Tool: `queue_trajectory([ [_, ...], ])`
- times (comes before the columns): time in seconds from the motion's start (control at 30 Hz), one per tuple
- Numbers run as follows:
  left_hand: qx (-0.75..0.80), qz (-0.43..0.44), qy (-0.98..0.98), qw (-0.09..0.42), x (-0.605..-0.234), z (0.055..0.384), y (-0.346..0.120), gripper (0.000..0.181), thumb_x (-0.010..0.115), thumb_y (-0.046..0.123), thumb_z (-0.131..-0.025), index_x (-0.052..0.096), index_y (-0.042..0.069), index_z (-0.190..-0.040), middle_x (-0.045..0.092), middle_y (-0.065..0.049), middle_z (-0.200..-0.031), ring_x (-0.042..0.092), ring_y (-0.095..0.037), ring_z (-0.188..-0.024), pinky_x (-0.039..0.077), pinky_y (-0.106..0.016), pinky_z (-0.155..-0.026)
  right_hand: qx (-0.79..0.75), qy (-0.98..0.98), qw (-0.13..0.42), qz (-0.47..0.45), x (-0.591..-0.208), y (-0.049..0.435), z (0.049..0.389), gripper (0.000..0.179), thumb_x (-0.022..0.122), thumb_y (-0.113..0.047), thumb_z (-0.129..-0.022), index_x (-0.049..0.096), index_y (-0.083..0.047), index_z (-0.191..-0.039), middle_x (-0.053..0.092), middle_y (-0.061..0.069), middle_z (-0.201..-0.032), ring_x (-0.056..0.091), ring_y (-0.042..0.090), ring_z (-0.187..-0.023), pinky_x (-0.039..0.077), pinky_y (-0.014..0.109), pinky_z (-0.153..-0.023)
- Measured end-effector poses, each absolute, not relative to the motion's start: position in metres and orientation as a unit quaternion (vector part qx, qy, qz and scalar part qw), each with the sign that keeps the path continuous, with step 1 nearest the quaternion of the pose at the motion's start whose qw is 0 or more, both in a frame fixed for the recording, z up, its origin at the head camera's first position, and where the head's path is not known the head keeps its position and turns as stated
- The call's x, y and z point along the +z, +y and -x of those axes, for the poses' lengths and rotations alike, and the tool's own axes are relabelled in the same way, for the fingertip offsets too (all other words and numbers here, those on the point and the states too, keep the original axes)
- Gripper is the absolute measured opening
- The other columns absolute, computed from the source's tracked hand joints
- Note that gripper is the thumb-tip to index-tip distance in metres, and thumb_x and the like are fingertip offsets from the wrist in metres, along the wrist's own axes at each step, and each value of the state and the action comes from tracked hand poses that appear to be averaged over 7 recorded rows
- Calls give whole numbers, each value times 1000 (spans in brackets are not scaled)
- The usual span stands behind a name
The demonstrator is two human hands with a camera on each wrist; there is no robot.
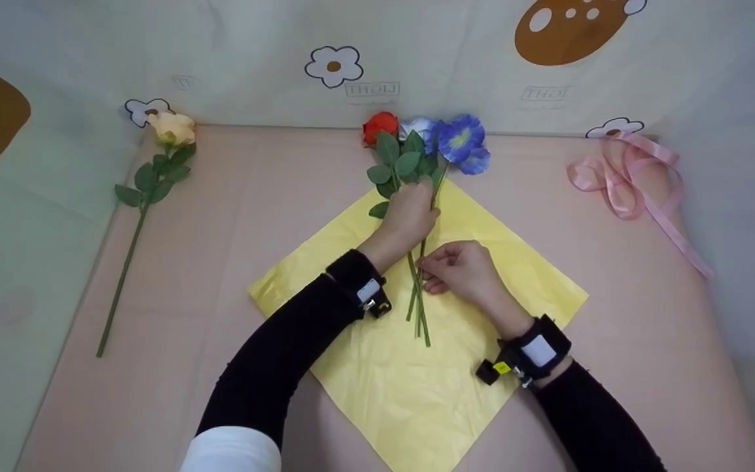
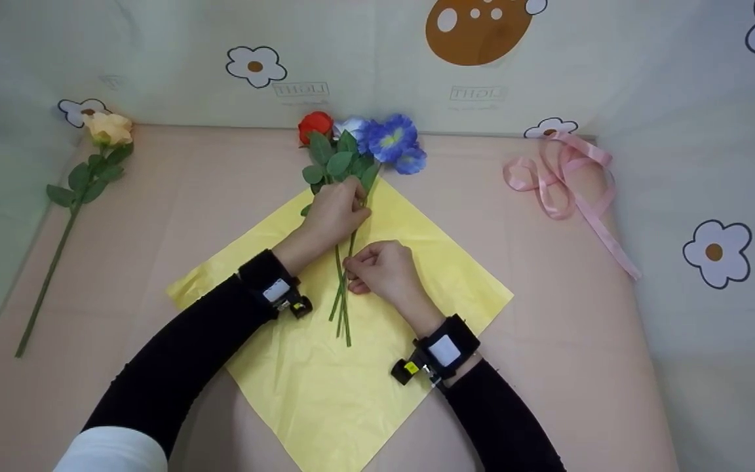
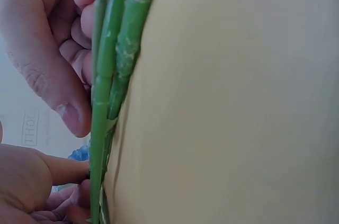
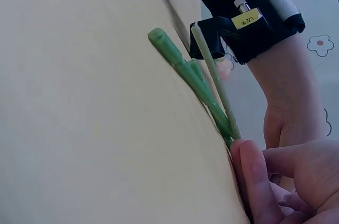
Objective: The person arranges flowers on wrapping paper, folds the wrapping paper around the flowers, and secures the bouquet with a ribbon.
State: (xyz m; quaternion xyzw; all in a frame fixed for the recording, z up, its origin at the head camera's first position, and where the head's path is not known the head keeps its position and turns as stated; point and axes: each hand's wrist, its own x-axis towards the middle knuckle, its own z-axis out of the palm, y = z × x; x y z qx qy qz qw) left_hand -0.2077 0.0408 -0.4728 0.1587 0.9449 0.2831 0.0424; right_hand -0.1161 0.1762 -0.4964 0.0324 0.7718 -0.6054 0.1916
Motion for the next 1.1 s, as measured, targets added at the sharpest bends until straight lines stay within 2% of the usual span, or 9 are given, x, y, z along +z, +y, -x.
queue_trajectory([
  [0.17,274,-170,946,40,-466,206,39,12,67,11,-97,59,2,-101,69,-17,-86,73,-37,-89,55,-43,-72,-615,766,185,-30,-490,177,115,16,76,-13,-94,78,2,-96,76,16,-80,76,22,-63,63,38,-62],
  [0.43,277,-187,942,42,-459,205,36,10,65,6,-94,58,1,-99,57,-10,-77,70,-35,-81,42,-38,-64,-601,782,165,-16,-481,184,116,18,73,-14,-96,75,4,-100,74,19,-82,74,22,-62,63,39,-60],
  [0.63,270,-186,944,46,-460,205,35,10,65,6,-94,59,2,-101,67,-16,-86,71,-36,-86,50,-43,-68,-573,806,145,16,-480,186,117,19,73,-19,-97,77,0,-98,75,18,-82,72,22,-61,60,33,-54],
  [0.77,284,-185,939,48,-459,204,34,10,65,8,-96,60,2,-101,66,-15,-86,70,-35,-85,50,-42,-69,-571,808,145,29,-480,188,117,20,72,-20,-98,76,-1,-101,75,19,-85,72,24,-63,57,29,-54],
  [0.97,325,-193,925,40,-452,200,21,14,68,16,-99,64,2,-101,68,-12,-87,67,-29,-81,50,-36,-69,-561,815,142,37,-477,189,117,22,71,-21,-99,73,-1,-108,74,24,-91,72,35,-77,55,25,-58],
  [1.1,335,-194,922,31,-442,197,0,14,68,17,-98,66,3,-99,72,-12,-90,69,-26,-83,55,-37,-73,-549,825,129,42,-471,192,118,23,70,-22,-100,72,-3,-113,74,20,-100,72,37,-88,57,25,-65],
])
